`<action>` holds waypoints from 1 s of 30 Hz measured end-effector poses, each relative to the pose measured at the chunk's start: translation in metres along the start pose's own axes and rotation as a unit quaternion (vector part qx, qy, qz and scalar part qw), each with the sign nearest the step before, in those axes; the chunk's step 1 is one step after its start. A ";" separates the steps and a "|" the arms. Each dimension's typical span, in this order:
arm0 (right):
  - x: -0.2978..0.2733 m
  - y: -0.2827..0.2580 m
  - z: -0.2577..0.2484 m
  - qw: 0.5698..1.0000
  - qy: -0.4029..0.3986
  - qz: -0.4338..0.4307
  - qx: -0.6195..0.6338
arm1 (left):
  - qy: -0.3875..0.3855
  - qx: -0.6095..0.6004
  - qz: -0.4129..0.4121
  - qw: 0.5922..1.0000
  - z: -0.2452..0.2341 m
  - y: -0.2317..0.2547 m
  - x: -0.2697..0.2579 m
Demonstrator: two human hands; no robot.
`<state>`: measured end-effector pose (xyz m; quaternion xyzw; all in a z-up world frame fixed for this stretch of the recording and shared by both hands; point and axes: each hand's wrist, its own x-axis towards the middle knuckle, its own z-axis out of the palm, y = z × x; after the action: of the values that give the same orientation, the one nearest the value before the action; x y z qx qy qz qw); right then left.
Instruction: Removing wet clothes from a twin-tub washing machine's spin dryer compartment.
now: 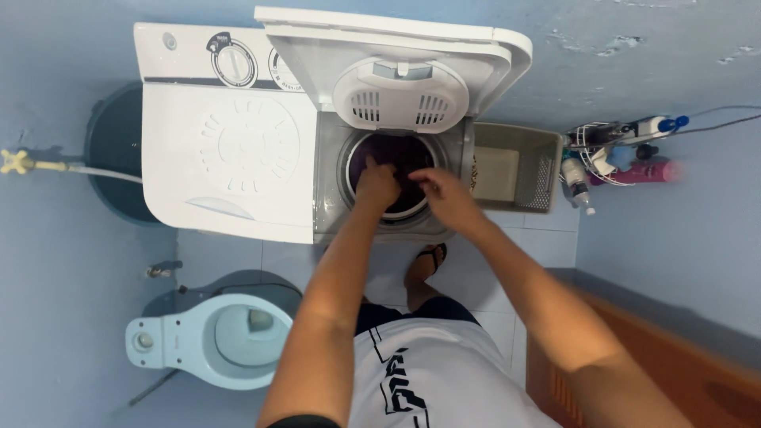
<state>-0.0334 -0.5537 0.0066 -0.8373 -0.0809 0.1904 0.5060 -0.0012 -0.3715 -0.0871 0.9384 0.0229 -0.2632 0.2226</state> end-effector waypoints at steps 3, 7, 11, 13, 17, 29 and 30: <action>-0.002 0.018 0.024 0.999 0.030 0.022 -0.032 | -0.061 0.080 -0.085 0.991 0.027 -0.006 0.020; -0.009 0.013 0.035 0.999 0.029 0.032 0.003 | -0.073 0.122 -0.067 0.988 0.004 0.002 0.007; -0.016 0.003 0.041 0.992 0.053 0.110 -0.012 | 0.012 0.068 -0.055 0.996 0.022 -0.024 0.021; -0.011 0.017 0.044 0.993 0.076 0.094 -0.006 | 0.039 0.062 -0.047 0.996 0.028 -0.031 0.030; -0.009 0.048 0.048 0.993 0.103 0.051 0.025 | -0.009 0.089 -0.023 0.996 0.029 -0.023 0.023; -0.016 -0.015 0.046 0.990 0.104 0.076 0.049 | 0.186 -0.241 0.326 0.895 -0.135 0.020 -0.090; -0.017 -0.026 0.046 0.994 0.095 0.030 0.054 | 0.176 -0.263 0.332 0.889 -0.154 0.029 -0.101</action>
<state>-0.0659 -0.5094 0.0148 -0.8250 0.0035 0.1292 0.5502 -0.0089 -0.3238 0.0925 0.8292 -0.1828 0.0109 0.5281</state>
